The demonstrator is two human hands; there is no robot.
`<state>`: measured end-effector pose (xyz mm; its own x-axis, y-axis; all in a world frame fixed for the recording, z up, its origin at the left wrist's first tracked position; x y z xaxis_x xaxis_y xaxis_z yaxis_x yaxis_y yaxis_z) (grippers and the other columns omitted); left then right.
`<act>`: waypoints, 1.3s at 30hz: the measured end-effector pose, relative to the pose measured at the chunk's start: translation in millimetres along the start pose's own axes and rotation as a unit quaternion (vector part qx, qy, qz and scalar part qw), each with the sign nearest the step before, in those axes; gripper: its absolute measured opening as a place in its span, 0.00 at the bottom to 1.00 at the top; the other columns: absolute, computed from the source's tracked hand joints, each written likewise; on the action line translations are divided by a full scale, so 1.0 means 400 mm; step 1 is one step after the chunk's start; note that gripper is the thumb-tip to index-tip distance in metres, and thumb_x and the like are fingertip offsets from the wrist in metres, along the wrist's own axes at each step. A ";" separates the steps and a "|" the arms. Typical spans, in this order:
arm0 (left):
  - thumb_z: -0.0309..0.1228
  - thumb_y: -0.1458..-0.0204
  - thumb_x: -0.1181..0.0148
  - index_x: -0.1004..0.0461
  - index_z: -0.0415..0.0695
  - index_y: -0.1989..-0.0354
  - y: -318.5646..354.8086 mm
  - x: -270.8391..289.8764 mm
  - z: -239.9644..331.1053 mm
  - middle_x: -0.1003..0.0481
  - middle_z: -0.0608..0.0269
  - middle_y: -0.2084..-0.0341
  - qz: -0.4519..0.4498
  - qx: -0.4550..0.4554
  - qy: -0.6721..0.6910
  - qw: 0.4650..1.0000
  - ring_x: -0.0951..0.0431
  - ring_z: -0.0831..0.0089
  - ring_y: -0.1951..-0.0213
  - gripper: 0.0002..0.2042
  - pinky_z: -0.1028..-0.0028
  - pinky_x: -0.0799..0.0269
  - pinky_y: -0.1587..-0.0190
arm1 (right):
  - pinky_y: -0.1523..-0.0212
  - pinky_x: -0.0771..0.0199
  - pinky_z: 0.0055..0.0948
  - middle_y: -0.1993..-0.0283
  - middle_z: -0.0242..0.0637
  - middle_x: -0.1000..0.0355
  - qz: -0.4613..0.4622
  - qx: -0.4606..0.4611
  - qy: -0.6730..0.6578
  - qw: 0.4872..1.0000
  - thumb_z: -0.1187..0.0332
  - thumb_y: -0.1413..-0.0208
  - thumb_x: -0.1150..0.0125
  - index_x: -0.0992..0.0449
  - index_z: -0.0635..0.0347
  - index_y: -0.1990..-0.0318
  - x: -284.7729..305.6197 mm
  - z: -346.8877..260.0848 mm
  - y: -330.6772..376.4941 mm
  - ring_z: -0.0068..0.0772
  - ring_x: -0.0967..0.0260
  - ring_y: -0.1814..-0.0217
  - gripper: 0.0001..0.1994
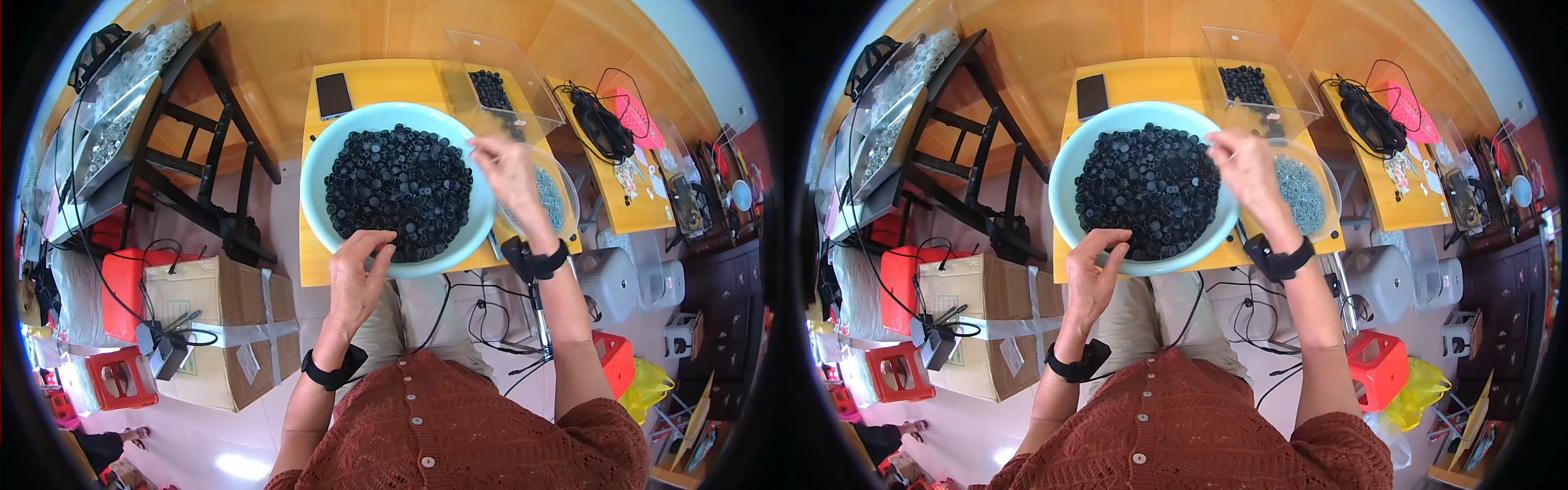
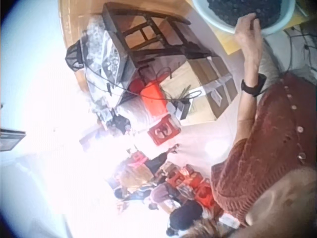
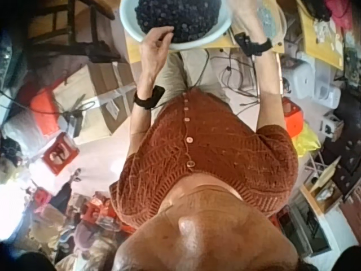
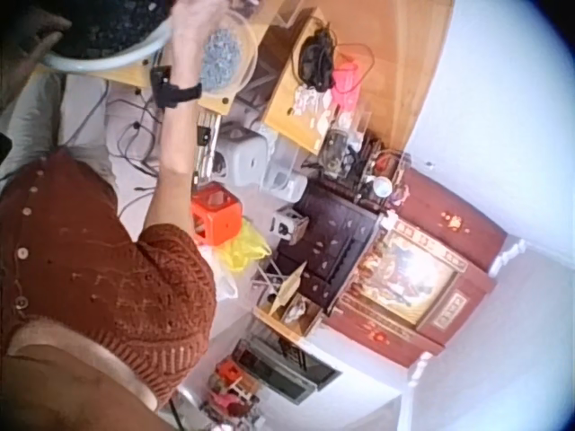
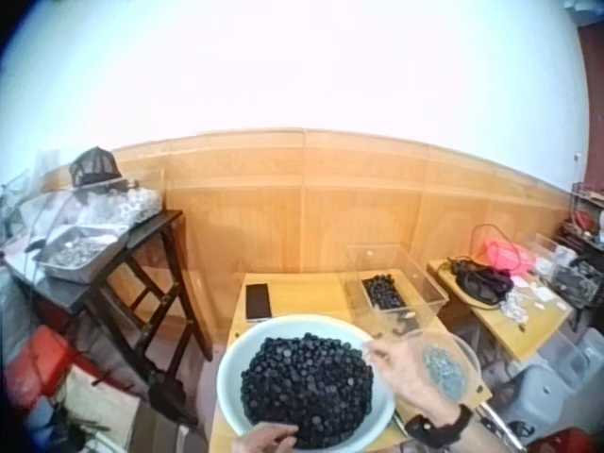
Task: Sorting and assembling small black plastic components
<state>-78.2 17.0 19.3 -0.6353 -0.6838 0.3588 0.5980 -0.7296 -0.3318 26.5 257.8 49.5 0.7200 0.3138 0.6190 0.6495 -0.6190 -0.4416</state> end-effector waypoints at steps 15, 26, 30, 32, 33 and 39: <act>0.20 0.55 0.44 0.24 0.37 0.66 0.001 0.006 -0.011 0.25 0.57 0.72 -0.007 0.025 0.037 0.999 0.25 0.67 0.69 0.07 0.73 0.32 0.64 | 0.58 0.32 0.38 0.63 0.41 0.32 -0.312 0.064 0.206 0.925 0.76 0.64 0.34 0.27 0.63 0.68 -0.161 0.052 0.028 0.45 0.33 0.55 0.12; 0.21 0.54 0.44 0.24 0.37 0.66 -0.001 0.003 -0.010 0.24 0.60 0.71 -0.029 0.036 0.010 0.999 0.25 0.72 0.67 0.07 0.75 0.32 0.61 | 0.65 0.28 0.38 0.73 0.45 0.26 -0.279 0.046 0.184 0.941 0.75 0.63 0.40 0.22 0.59 0.72 -0.175 0.051 -0.007 0.45 0.27 0.67 0.07; 0.21 0.54 0.45 0.24 0.37 0.66 -0.002 0.006 -0.009 0.24 0.60 0.71 -0.028 0.031 0.013 0.999 0.25 0.72 0.66 0.07 0.76 0.32 0.61 | 0.67 0.28 0.40 0.73 0.46 0.27 -0.265 0.127 0.207 0.933 0.77 0.65 0.42 0.24 0.60 0.76 -0.206 0.060 0.010 0.47 0.28 0.68 0.05; 0.21 0.54 0.45 0.24 0.37 0.66 0.001 0.006 -0.010 0.24 0.60 0.71 -0.025 0.031 0.014 0.999 0.25 0.72 0.66 0.08 0.76 0.32 0.61 | 0.67 0.28 0.40 0.74 0.46 0.27 -0.243 0.143 0.213 0.935 0.77 0.65 0.42 0.24 0.61 0.77 -0.214 0.048 0.014 0.48 0.28 0.68 0.04; 0.21 0.54 0.45 0.24 0.37 0.65 0.003 0.006 -0.010 0.24 0.60 0.71 -0.022 0.032 0.015 0.999 0.25 0.73 0.66 0.08 0.76 0.32 0.61 | 0.67 0.28 0.40 0.74 0.45 0.28 -0.248 0.135 0.217 0.935 0.77 0.66 0.43 0.25 0.61 0.78 -0.216 0.043 0.014 0.48 0.28 0.68 0.04; 0.20 0.56 0.44 0.25 0.37 0.67 0.004 -0.007 -0.013 0.25 0.56 0.73 -0.007 0.020 0.017 1.000 0.25 0.66 0.69 0.07 0.72 0.32 0.63 | 0.68 0.27 0.38 0.72 0.44 0.27 -0.222 0.227 0.282 0.905 0.77 0.67 0.42 0.25 0.62 0.78 -0.241 0.025 0.036 0.46 0.27 0.67 0.04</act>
<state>-78.1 17.7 13.4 -0.6599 -0.6733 0.3336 0.6073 -0.7393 -0.2908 -31.0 225.9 -23.2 0.2069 -0.0379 0.9776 0.9699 -0.1231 -0.2101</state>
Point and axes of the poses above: each hand's wrist, its own y-axis away from the middle knuckle, its own x-axis out of the back of the hand, z = x × y, the point moved 2 cm from there along -y, towards the middle knuckle
